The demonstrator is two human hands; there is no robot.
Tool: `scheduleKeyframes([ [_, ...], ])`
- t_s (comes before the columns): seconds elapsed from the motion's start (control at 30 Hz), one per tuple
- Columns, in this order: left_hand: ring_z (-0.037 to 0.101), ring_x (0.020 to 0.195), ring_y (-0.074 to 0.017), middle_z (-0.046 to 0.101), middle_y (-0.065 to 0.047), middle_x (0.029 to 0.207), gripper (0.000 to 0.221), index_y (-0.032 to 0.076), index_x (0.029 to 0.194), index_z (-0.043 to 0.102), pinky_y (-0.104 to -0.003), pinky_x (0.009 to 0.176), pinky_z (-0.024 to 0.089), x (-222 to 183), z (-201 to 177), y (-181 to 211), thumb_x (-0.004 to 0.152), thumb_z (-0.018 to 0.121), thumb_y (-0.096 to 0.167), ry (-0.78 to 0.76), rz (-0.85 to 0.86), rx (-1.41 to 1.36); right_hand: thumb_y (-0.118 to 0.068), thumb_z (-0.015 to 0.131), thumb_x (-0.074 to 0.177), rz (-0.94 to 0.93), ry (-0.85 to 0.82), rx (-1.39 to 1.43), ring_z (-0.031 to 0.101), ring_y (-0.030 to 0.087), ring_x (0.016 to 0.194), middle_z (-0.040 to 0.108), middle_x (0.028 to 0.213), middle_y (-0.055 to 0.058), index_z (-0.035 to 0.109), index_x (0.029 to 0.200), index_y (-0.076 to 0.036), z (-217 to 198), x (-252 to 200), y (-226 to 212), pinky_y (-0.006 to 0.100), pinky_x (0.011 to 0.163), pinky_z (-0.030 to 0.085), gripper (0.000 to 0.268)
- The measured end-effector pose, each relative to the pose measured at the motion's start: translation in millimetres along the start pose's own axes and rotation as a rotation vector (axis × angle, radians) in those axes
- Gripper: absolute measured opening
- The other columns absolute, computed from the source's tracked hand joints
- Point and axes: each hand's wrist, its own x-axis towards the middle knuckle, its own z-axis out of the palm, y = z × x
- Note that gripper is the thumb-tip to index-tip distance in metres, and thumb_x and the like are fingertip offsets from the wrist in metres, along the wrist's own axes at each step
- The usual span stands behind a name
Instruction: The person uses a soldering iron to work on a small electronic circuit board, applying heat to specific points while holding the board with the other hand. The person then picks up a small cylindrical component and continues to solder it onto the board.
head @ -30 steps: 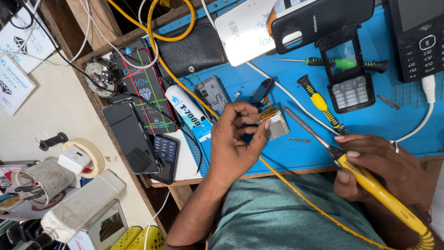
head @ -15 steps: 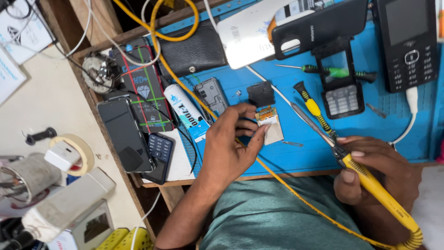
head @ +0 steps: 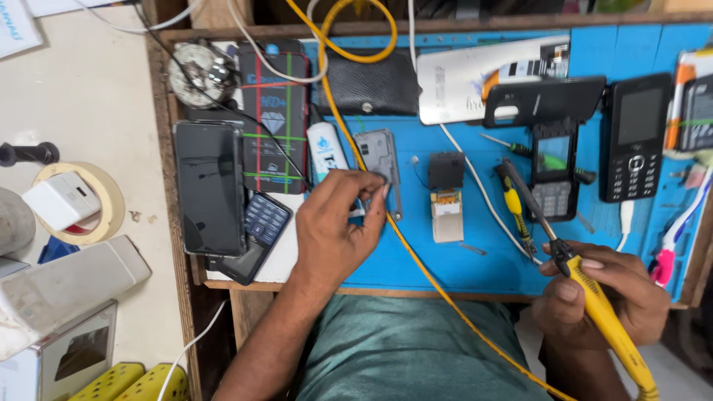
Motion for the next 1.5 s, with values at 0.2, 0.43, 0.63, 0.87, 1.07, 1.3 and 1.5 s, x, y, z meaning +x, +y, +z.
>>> scheduleKeyframes([
  [0.2, 0.065, 0.107, -0.0286, 0.066, -0.007, 0.113, 0.024, 0.006, 0.109, 0.071, -0.039, 0.089, 0.056, -8.5, -2.1, -0.8, 0.086, 0.08, 0.002, -0.014, 0.159, 0.054, -0.034, 0.065, 0.105, -0.126, -0.487, 0.191, 0.069, 0.039, 0.086, 0.059, 0.107, 0.035, 0.039, 0.128, 0.0, -20.9, 105.0, -41.3, 0.046, 0.076, 0.061, 0.05],
  [0.43, 0.056, 0.097, -0.0276, 0.058, -0.005, 0.105, 0.046, 0.009, 0.117, 0.07, -0.044, 0.083, 0.05, 5.9, 13.9, 10.1, 0.076, 0.087, 0.021, -0.357, 0.325, 0.131, -0.042, 0.062, 0.11, -0.098, 0.24, 0.375, 0.069, 0.031, 0.071, 0.066, 0.087, 0.018, 0.051, 0.135, -0.006, 42.0, 16.7, -16.8, 0.043, 0.076, 0.064, 0.045],
  [0.63, 0.059, 0.094, -0.03, 0.057, -0.012, 0.102, 0.063, 0.002, 0.114, 0.066, -0.044, 0.075, 0.052, -8.1, 38.6, 26.9, 0.065, 0.09, 0.034, -0.506, 0.175, 0.181, -0.039, 0.063, 0.109, -0.052, 0.25, 0.313, 0.07, 0.028, 0.08, 0.062, 0.097, 0.015, 0.055, 0.132, -0.009, 47.4, -7.8, -29.1, 0.043, 0.076, 0.064, 0.039],
  [0.87, 0.069, 0.093, -0.0359, 0.065, -0.019, 0.11, 0.043, -0.002, 0.114, 0.066, -0.045, 0.071, 0.059, -12.0, 40.2, 28.0, 0.081, 0.082, 0.02, -0.416, 0.155, 0.135, -0.04, 0.059, 0.107, -0.156, 0.168, 0.224, 0.072, 0.029, 0.082, 0.062, 0.102, 0.017, 0.052, 0.128, -0.011, 36.0, -11.7, -25.8, 0.044, 0.078, 0.065, 0.037],
  [1.07, 0.074, 0.076, -0.0254, 0.076, -0.015, 0.096, 0.028, 0.004, 0.122, 0.07, -0.035, 0.066, 0.058, 9.3, 4.4, 21.6, 0.095, 0.07, 0.013, -0.341, -0.004, -0.058, -0.039, 0.062, 0.105, -0.157, 0.215, 0.25, 0.07, 0.027, 0.08, 0.06, 0.1, 0.015, 0.051, 0.125, -0.01, 40.7, -3.5, -28.5, 0.041, 0.073, 0.065, 0.037],
  [1.3, 0.072, 0.079, -0.0044, 0.077, -0.008, 0.099, 0.029, 0.0, 0.132, 0.062, -0.02, 0.065, 0.057, 24.5, -15.8, 13.2, 0.104, 0.057, 0.004, -0.419, -0.335, -0.738, -0.04, 0.061, 0.108, -0.111, 0.202, 0.29, 0.07, 0.022, 0.079, 0.059, 0.099, 0.012, 0.044, 0.126, -0.012, 45.2, 1.9, -36.6, 0.038, 0.073, 0.066, 0.037],
  [1.5, 0.068, 0.081, -0.0046, 0.077, -0.006, 0.104, 0.025, -0.001, 0.133, 0.063, -0.018, 0.068, 0.056, 25.3, -12.7, 13.1, 0.108, 0.057, 0.002, -0.527, -0.273, -0.862, -0.025, 0.068, 0.112, 0.019, 0.179, 0.459, 0.07, 0.021, 0.091, 0.057, 0.104, 0.009, 0.044, 0.13, -0.015, 54.3, 12.6, -49.4, 0.039, 0.088, 0.068, 0.032],
])
